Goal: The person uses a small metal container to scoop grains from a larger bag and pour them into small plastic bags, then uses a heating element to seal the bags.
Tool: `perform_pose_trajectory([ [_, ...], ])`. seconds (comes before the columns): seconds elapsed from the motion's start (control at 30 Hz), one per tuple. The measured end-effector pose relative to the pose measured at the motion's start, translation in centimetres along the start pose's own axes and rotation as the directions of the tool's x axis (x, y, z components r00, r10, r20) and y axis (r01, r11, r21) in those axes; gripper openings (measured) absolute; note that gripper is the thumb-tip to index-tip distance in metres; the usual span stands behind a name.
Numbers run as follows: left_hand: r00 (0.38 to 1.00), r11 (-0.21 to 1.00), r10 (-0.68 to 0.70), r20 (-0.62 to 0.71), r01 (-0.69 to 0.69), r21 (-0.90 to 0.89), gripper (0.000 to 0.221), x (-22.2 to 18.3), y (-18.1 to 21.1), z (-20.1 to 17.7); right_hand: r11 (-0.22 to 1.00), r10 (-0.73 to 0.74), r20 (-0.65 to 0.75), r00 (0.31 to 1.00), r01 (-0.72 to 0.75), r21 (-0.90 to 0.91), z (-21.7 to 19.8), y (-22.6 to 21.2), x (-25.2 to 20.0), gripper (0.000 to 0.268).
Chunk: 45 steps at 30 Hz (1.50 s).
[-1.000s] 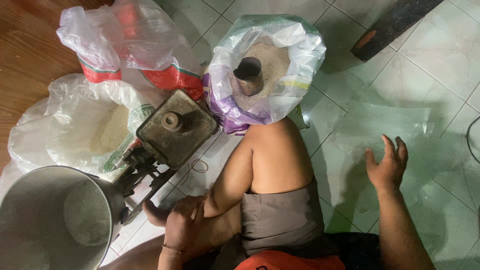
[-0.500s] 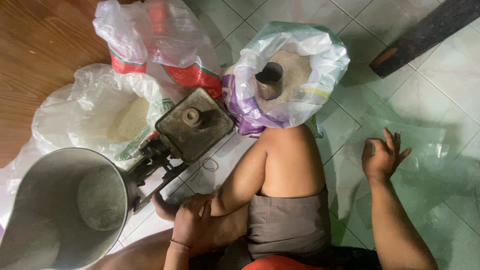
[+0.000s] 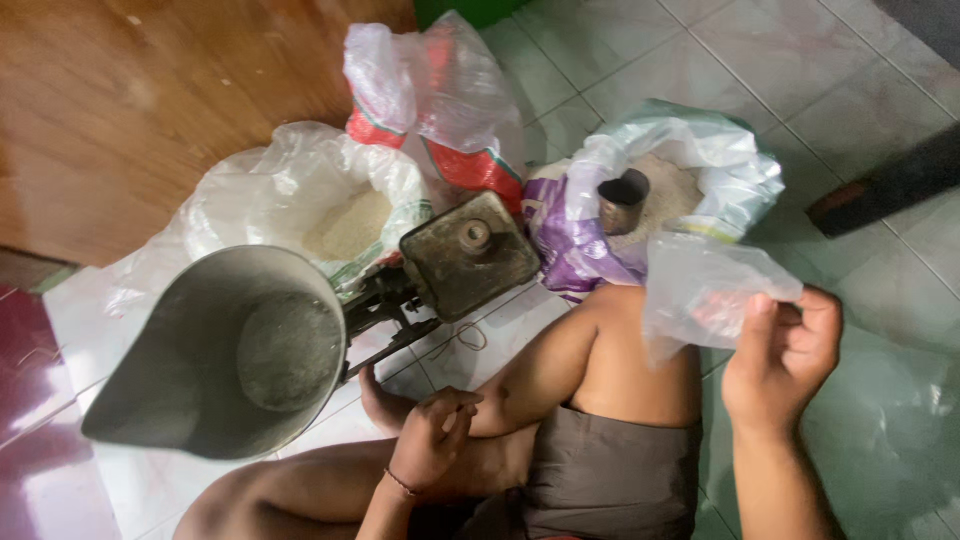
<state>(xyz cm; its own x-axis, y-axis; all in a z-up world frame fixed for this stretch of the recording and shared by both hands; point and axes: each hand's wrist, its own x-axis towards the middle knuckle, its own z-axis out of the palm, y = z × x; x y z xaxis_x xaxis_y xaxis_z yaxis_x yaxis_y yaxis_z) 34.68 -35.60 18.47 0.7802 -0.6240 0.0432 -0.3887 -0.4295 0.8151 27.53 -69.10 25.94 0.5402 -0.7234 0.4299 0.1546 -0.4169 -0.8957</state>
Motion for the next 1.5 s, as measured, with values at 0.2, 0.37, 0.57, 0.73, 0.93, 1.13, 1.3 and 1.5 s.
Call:
perform_pose_trajectory([
  [0.2, 0.969, 0.822, -0.149, -0.199, 0.009, -0.570, 0.034, -2.1, 7.1, -5.2, 0.990, 0.007, 0.188, 0.982, -0.033, 0.136, 10.2, -3.0, -8.6, 0.026],
  [0.37, 0.887, 0.713, -0.265, -0.378, -0.084, -0.696, 0.051, -4.2, 6.2, -5.7, 0.885, -0.402, 0.630, 0.664, 0.104, 0.455, 14.6, -6.0, -16.3, 0.004],
  [0.57, 0.845, 0.845, -0.446, -0.294, 0.290, -0.449, 0.012, -8.2, 0.2, -2.1, 0.993, -0.111, 0.899, 0.425, 0.010, 0.118, 12.7, -2.0, -19.9, 0.022],
  [0.73, 0.890, 0.872, -0.379, -0.253, 0.252, -0.419, 0.009, -7.9, -0.9, -0.5, 0.930, 0.086, 0.927, 0.365, -0.363, 0.057, 12.2, -0.5, -18.7, 0.052],
  [0.93, 0.898, 0.586, -0.414, -0.148, 0.139, -0.798, 0.012, -7.6, -4.4, 1.5, 0.977, 0.207, 0.889, 0.409, -0.031, -0.213, 13.1, 0.2, -18.5, 0.015],
  [1.13, 0.925, 0.117, -0.377, -0.042, 0.002, -0.993, 0.009, -8.3, -3.5, 0.7, 0.939, 0.334, 0.861, 0.383, -0.210, -0.271, 14.0, -0.7, -18.2, 0.032],
  [1.3, 0.977, 0.067, -0.212, 0.023, 0.038, -0.997, 0.019, -8.2, -3.0, 0.5, 0.907, 0.342, 0.861, 0.377, -0.373, -0.196, 14.9, 1.3, -17.1, 0.034],
  [1.5, 0.952, 0.141, -0.304, 0.037, 0.083, -0.987, 0.028, -7.9, -5.1, 2.1, 0.526, 0.327, 0.930, 0.169, -0.850, -0.030, 14.6, 0.1, -17.5, 0.038],
])
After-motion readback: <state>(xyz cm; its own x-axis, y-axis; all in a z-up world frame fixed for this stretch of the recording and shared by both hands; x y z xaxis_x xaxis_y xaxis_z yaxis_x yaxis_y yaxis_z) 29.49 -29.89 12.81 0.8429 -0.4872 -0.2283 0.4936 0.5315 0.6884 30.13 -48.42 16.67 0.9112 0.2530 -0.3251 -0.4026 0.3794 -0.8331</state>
